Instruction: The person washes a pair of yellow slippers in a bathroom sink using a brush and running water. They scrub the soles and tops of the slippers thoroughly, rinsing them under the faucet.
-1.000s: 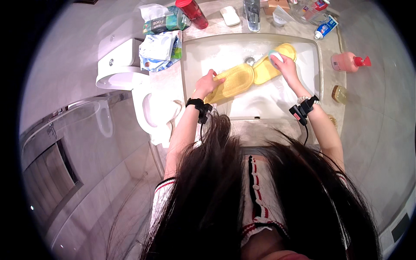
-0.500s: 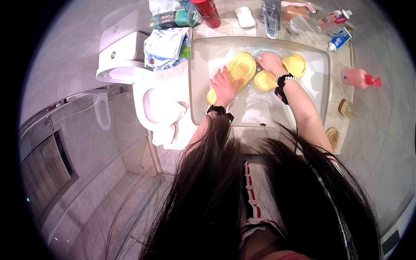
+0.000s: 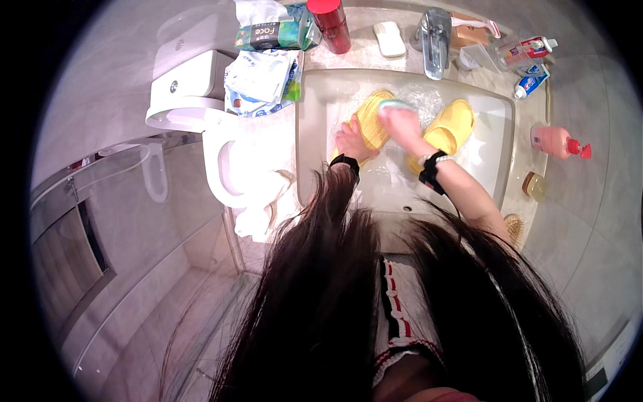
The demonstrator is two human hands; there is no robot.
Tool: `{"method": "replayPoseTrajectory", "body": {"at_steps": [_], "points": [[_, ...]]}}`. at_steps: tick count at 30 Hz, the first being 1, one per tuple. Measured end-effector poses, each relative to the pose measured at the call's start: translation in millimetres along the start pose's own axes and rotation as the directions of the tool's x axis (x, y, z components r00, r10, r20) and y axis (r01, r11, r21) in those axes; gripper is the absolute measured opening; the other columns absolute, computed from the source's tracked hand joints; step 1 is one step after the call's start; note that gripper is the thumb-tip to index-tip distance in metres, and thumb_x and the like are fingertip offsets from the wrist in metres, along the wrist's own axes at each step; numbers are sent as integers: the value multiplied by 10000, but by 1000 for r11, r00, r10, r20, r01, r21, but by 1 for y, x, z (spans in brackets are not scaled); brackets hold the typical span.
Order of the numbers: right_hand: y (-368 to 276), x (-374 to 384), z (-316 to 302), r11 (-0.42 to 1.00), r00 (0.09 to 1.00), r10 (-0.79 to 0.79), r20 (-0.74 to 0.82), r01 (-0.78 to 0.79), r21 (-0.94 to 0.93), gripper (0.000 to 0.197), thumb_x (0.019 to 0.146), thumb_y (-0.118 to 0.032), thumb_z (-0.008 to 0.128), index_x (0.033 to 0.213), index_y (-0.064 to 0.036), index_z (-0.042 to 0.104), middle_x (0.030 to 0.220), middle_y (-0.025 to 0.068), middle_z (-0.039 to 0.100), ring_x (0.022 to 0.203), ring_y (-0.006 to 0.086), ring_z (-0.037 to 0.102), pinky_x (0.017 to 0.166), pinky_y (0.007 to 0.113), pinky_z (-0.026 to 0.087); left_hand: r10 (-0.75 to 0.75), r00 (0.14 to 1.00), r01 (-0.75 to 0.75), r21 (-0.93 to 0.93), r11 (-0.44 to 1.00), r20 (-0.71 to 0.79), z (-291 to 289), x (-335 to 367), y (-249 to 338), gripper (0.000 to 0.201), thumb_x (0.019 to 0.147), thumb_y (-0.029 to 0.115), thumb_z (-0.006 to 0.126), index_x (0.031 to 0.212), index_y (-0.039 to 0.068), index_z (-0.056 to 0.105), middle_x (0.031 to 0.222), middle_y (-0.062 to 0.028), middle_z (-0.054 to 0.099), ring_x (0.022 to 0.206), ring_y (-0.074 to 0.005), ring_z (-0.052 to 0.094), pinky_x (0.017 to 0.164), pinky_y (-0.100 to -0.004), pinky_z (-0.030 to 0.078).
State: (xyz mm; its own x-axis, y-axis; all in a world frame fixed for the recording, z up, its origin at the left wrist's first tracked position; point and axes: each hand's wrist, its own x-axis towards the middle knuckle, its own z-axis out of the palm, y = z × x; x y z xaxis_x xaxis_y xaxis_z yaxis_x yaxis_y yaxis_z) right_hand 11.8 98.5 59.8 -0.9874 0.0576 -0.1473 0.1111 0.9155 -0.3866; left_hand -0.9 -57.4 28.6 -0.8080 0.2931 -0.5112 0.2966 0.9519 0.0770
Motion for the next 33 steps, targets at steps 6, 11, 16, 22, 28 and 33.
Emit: {"method": "replayPoseTrajectory", "body": {"at_steps": [6, 11, 16, 22, 28, 33], "points": [[7, 10, 13, 833, 901, -338, 273, 421, -358, 238, 840, -272, 559, 763, -63, 643, 622, 146, 607, 588, 331, 625, 543, 456, 495, -13, 999, 10, 51, 999, 43, 4, 10, 3, 1314, 507, 626, 766, 1465, 43, 81, 1096, -142, 430, 876, -273, 546, 754, -339, 451], [5, 21, 19, 952, 983, -153, 99, 174, -251, 185, 790, -207, 576, 675, -98, 671, 646, 100, 653, 587, 237, 645, 529, 402, 496, 4, 1000, -4, 43, 999, 5, 4, 6, 2, 1328, 474, 598, 793, 1442, -1, 110, 1068, -172, 447, 836, -297, 570, 734, -341, 482], [11, 16, 21, 906, 935, -287, 208, 336, -257, 165, 769, -200, 586, 671, -98, 673, 596, 103, 636, 593, 239, 654, 531, 424, 501, 20, 998, -17, 53, 998, -53, 9, 11, 4, 1322, 478, 596, 795, 1443, 0, 115, 1060, -173, 454, 838, -289, 577, 707, -344, 491], [-1, 3, 34, 904, 950, -298, 94, 312, -293, 117, 716, -174, 600, 659, -94, 664, 578, 109, 627, 550, 230, 642, 474, 377, 484, -33, 999, 33, 75, 997, -2, 13, 5, 5, 1286, 506, 623, 775, 1451, 48, 120, 1066, -128, 446, 849, -238, 553, 687, -316, 461], [19, 22, 4, 881, 938, -307, 161, 344, -324, 91, 707, -131, 596, 655, -99, 664, 598, 95, 644, 542, 209, 643, 486, 353, 487, -7, 1000, 7, 17, 1000, -12, 5, 6, 6, 1299, 483, 593, 807, 1425, 10, 128, 1068, -161, 447, 870, -292, 569, 727, -348, 485], [-6, 0, 16, 877, 947, -251, 200, 310, -368, 98, 716, -145, 603, 662, -110, 678, 633, 78, 663, 561, 217, 650, 505, 350, 493, -34, 999, 33, 32, 999, 22, 4, 8, 9, 1325, 487, 602, 803, 1436, 19, 85, 1075, -159, 437, 911, -305, 567, 760, -342, 479]]}}
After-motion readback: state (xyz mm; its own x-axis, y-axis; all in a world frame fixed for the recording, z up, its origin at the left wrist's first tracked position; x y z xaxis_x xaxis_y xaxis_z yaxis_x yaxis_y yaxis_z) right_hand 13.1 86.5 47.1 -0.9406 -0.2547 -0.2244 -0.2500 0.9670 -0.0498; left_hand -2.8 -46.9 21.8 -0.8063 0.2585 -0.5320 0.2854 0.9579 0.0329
